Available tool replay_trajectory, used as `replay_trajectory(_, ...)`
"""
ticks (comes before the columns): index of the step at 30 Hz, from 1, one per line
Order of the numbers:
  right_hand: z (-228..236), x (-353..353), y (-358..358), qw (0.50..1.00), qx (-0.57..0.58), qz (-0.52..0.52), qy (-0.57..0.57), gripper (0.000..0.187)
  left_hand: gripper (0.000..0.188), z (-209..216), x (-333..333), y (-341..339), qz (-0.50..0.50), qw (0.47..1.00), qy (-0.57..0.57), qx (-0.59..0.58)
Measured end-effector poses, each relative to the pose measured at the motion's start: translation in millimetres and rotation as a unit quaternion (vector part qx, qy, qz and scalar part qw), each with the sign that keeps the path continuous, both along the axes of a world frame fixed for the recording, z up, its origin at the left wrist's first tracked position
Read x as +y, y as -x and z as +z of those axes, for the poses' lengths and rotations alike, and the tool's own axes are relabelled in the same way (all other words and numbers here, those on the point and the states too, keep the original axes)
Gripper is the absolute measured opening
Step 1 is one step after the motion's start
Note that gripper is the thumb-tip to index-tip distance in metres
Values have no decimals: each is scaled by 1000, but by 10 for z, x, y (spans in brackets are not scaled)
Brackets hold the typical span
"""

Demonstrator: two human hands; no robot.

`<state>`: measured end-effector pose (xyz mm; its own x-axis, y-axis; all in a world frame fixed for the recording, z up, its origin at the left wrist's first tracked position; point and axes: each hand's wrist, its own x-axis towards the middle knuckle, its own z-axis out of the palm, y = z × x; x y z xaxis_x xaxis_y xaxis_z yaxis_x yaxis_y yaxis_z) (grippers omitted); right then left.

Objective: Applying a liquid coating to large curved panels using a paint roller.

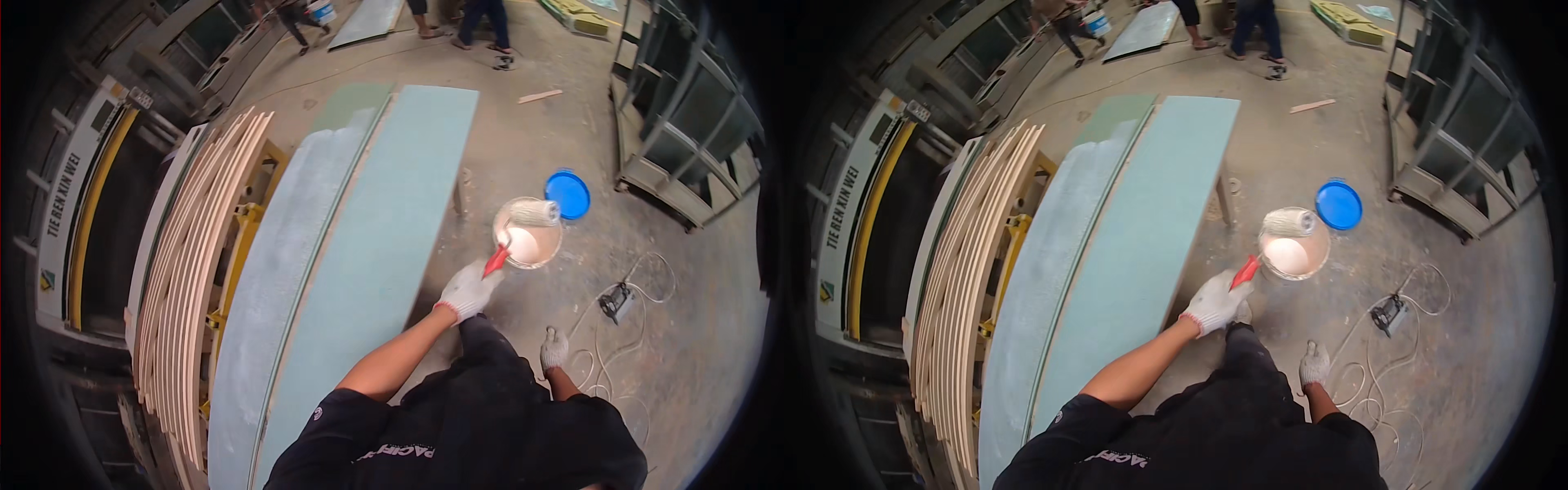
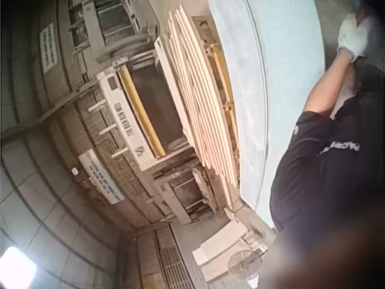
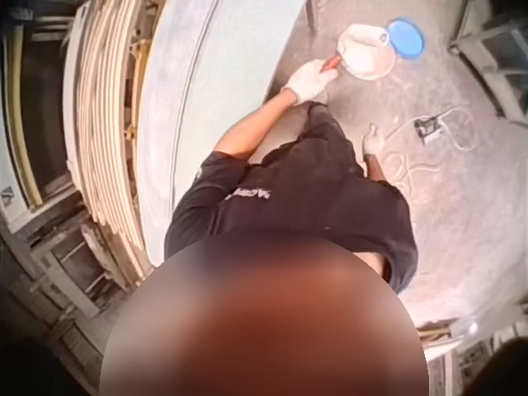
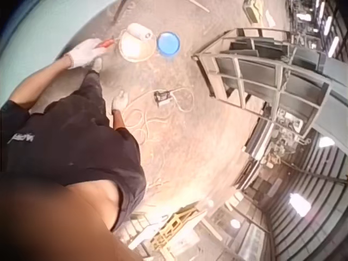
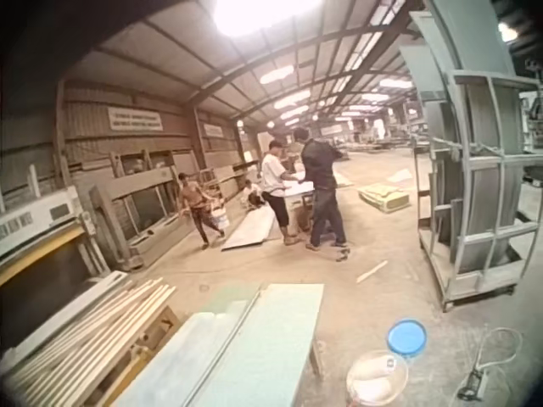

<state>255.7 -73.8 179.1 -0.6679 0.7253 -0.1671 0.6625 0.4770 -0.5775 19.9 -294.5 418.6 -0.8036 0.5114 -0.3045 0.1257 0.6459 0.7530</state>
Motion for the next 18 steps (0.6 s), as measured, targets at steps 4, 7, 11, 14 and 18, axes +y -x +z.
replay_trajectory(4,43,605,-655,997,7,-62,-45,41,37,-190,362,-288,89,960,-56,-260)
replay_trajectory(7,216,906,-557,992,-12,-124,19,47,32,-490,595,-191,118,973,-70,-186)
replay_trajectory(11,0,1350,-285,992,-39,-123,3,46,26,-1400,1220,335,162,970,-60,-172)
replay_trajectory(14,-371,1666,-91,989,-82,-116,-33,28,24,-2342,1899,843,55,994,22,-95)
replay_trajectory(18,-753,2180,497,988,-150,14,35,20,42,-3224,3001,1425,-7,948,229,-220)
